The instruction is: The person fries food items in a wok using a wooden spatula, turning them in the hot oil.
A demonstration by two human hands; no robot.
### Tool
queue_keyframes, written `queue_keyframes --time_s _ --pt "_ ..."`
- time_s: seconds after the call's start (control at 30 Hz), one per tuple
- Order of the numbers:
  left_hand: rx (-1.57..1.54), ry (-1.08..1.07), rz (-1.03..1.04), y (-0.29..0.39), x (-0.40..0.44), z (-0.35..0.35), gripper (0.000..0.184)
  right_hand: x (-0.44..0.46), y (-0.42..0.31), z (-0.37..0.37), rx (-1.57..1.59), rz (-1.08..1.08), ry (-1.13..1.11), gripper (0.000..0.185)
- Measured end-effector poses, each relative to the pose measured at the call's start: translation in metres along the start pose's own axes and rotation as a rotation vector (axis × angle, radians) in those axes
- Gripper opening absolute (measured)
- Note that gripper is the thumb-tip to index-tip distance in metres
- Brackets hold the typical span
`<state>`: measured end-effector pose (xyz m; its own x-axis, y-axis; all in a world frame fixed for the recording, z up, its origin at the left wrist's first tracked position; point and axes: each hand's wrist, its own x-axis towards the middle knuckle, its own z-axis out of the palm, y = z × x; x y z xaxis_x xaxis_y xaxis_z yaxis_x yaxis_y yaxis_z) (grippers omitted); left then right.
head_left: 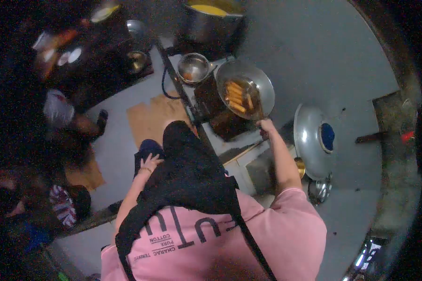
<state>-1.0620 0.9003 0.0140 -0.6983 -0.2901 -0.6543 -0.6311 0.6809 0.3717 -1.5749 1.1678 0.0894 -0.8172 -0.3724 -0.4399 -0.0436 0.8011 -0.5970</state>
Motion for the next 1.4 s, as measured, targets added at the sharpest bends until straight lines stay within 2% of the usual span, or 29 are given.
queue_keyframes --time_s 0.03,0.07,0.13,0.2,0.27,0.3,0.37,0.43,0.53,0.6,0.63,0.67,0.73,0.87,1.07,1.13,1.17,1.2,1.23,1.27,1.3,1.37,1.4 --pt "-0.014 -0.011 -0.002 0.002 -0.001 -0.002 0.042 -0.045 -0.03 -0.004 0.1 0.162 -0.057 0.011" --pt "-0.025 -0.011 -0.002 0.003 -0.007 -0.008 0.043 -0.061 -0.03 0.0 0.104 0.16 -0.048 0.011" --pt "-0.023 0.011 0.0 0.009 -0.017 -0.008 0.043 -0.082 -0.03 0.001 0.304 0.164 -0.075 0.01" --pt "0.041 -0.017 -0.014 0.007 -0.02 -0.003 0.044 -0.109 -0.031 0.0 0.236 0.158 -0.092 0.011" --pt "-0.043 0.0 -0.043 0.012 -0.034 0.0 0.044 -0.13 -0.027 -0.001 0.163 0.153 -0.114 0.012" --pt "-0.12 0.025 -0.073 0.015 -0.04 0.001 0.044 -0.137 -0.023 0.0 0.229 0.178 -0.124 0.013" --pt "-0.071 0.01 -0.039 0.01 -0.043 0.011 0.044 -0.145 -0.008 0.002 0.292 0.208 -0.138 0.014" --pt "-0.02 0.002 -0.002 0.016 -0.049 0.01 0.044 -0.153 0.008 0.003 0.286 0.057 -0.055 0.016" --pt "-0.033 -0.034 -0.051 0.024 -0.051 0.015 0.045 -0.188 0.0 0.0 0.235 -0.008 0.059 0.015" --pt "-0.015 -0.027 -0.007 0.021 -0.041 0.028 0.043 -0.204 0.002 -0.014 0.28 0.0 0.025 0.015" --pt "-0.017 -0.03 -0.008 0.002 -0.01 -0.002 0.043 -0.173 -0.034 -0.007 0.335 -0.016 -0.023 0.014" --pt "-0.002 -0.033 0.007 -0.001 -0.007 -0.001 0.042 -0.177 -0.039 -0.012 0.337 -0.013 -0.022 0.014" --pt "0.013 -0.034 0.021 -0.004 -0.006 0.0 0.041 -0.184 -0.05 -0.022 0.413 0.106 -0.187 0.012" --pt "-0.006 -0.031 0.002 -0.001 -0.01 0.0 0.041 -0.155 -0.048 -0.017 0.376 0.141 -0.24 0.011" --pt "0.028 -0.036 -0.02 -0.001 -0.009 0.001 0.039 -0.088 -0.059 -0.008 0.376 0.087 -0.151 0.015" --pt "-0.058 -0.013 -0.04 0.007 -0.005 0.003 0.037 -0.044 -0.047 -0.001 0.316 0.018 0.024 0.015" --pt "-0.162 0.028 -0.055 -0.003 0.018 0.02 0.035 0.004 -0.016 -0.003 0.118 0.001 0.136 0.018" --pt "-0.092 0.245 0.163 -0.033 0.041 0.064 0.031 0.018 -0.019 0.005 0.019 -0.064 0.167 0.018" --pt "-0.138 0.069 -0.086 0.014 0.001 0.014 0.031 0.018 -0.027 0.009 -0.034 -0.124 0.161 0.018" --pt "-0.041 0.049 -0.04 0.012 0.005 0.023 0.032 0.023 -0.032 0.019 -0.046 -0.162 0.133 0.019" --pt "-0.146 0.163 0.057 -0.011 0.031 0.063 0.033 0.027 -0.035 0.028 -0.044 -0.181 0.106 0.019" --pt "-0.363 0.163 0.161 0.021 -0.023 0.024 0.03 0.036 -0.044 0.043 -0.024 -0.187 0.053 0.019" --pt "-0.583 0.02 0.296 0.031 -0.037 0.008 0.028 0.039 -0.049 0.052 -0.007 -0.175 0.026 0.02"
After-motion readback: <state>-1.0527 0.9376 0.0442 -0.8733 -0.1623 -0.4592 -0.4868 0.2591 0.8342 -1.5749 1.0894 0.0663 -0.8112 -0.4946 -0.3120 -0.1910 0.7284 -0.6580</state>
